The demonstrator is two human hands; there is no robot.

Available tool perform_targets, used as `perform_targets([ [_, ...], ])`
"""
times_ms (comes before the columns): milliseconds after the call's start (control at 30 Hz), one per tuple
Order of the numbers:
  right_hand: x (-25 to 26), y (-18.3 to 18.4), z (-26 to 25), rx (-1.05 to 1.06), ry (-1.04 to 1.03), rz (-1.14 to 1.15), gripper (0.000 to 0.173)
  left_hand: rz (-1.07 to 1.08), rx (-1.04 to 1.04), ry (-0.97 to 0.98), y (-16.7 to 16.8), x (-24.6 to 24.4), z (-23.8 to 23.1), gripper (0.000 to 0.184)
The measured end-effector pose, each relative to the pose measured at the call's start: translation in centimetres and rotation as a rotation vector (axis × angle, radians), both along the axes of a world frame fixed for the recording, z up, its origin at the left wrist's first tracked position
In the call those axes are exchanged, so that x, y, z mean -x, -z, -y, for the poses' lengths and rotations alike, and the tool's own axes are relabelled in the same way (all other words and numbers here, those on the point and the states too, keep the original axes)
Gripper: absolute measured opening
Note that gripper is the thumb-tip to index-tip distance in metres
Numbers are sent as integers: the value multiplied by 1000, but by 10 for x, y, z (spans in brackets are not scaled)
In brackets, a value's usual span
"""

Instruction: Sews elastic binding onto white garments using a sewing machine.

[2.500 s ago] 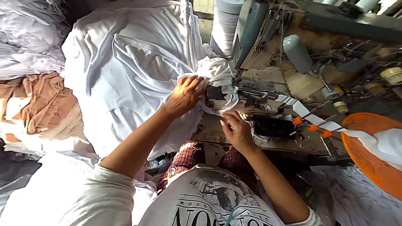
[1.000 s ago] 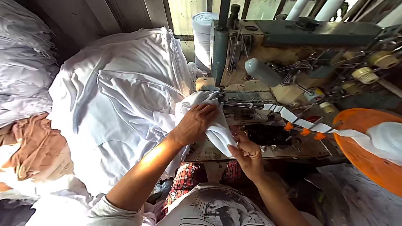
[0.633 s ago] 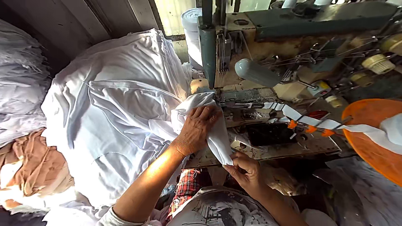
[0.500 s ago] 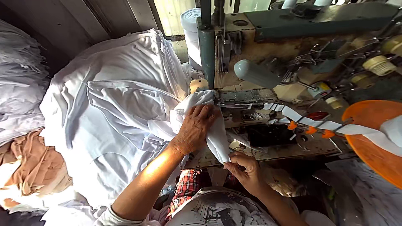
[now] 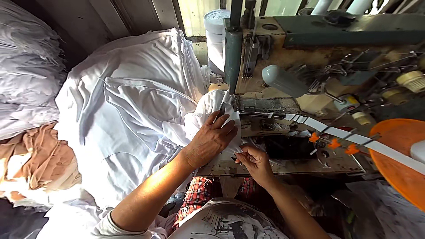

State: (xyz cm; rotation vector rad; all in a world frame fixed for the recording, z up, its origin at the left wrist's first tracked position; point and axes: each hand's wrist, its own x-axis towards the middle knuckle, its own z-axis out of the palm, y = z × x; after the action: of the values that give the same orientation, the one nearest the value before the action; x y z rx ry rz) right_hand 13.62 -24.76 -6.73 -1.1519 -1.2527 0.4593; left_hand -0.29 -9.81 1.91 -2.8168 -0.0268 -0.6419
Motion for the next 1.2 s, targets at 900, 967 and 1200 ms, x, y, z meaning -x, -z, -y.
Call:
perform_targets([
  [900, -6, -31, -21, -15, 186, 424, 27, 266, 1044, -378, 6, 38, -107, 47],
  [967, 5, -14, 5, 7, 308, 524, 29, 381, 1202, -321, 19, 40, -118, 44],
  [1200, 10, 38, 51, 259, 495, 958, 28, 465, 1458, -190, 13, 12, -137, 35],
])
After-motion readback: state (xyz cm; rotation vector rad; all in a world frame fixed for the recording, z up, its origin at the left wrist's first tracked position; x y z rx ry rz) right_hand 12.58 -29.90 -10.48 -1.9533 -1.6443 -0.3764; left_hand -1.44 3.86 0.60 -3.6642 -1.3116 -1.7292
